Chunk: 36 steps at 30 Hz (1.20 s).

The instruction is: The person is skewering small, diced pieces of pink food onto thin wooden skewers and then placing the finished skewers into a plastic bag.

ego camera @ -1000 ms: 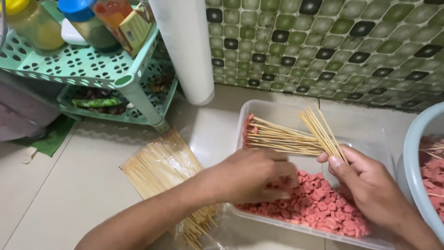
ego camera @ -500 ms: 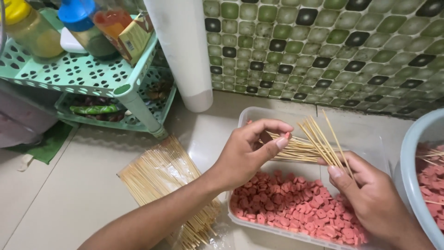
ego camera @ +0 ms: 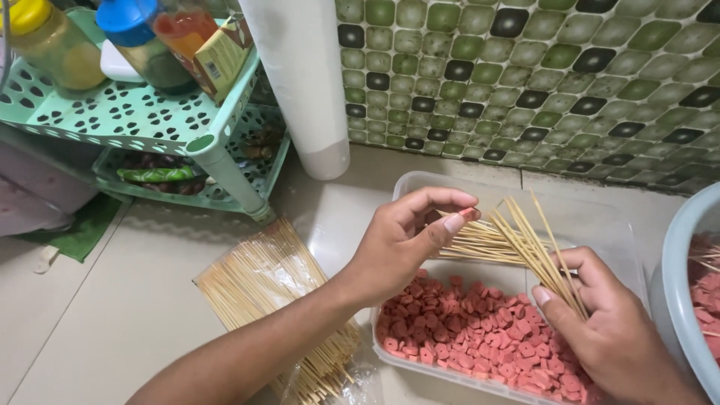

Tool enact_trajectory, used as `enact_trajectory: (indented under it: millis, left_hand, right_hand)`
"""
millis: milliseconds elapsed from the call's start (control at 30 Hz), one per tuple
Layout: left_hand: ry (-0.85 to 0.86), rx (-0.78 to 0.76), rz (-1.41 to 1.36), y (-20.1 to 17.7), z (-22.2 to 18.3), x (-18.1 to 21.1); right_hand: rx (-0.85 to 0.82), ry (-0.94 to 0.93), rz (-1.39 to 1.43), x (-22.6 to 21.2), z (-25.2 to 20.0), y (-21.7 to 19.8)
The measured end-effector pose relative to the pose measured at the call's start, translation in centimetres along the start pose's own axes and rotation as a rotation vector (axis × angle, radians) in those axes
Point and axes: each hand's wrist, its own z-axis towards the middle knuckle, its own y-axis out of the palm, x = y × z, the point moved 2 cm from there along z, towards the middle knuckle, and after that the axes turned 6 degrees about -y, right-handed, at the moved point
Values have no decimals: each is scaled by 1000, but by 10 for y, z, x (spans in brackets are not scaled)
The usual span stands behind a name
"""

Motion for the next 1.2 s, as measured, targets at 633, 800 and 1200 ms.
enact_trajectory:
  millis: [633, 800, 1200]
  left_hand:
    - [7, 29, -37, -1, 1, -6]
    - [37, 18, -31, -1, 1, -5]
    - [29, 8, -62, -1, 3, -9]
  right_hand:
    - [5, -50, -59, -7, -2, 0]
    - [-15, -52, -72, -3, -3, -1]
    - [-12, 27, -64, -20, -4, -1]
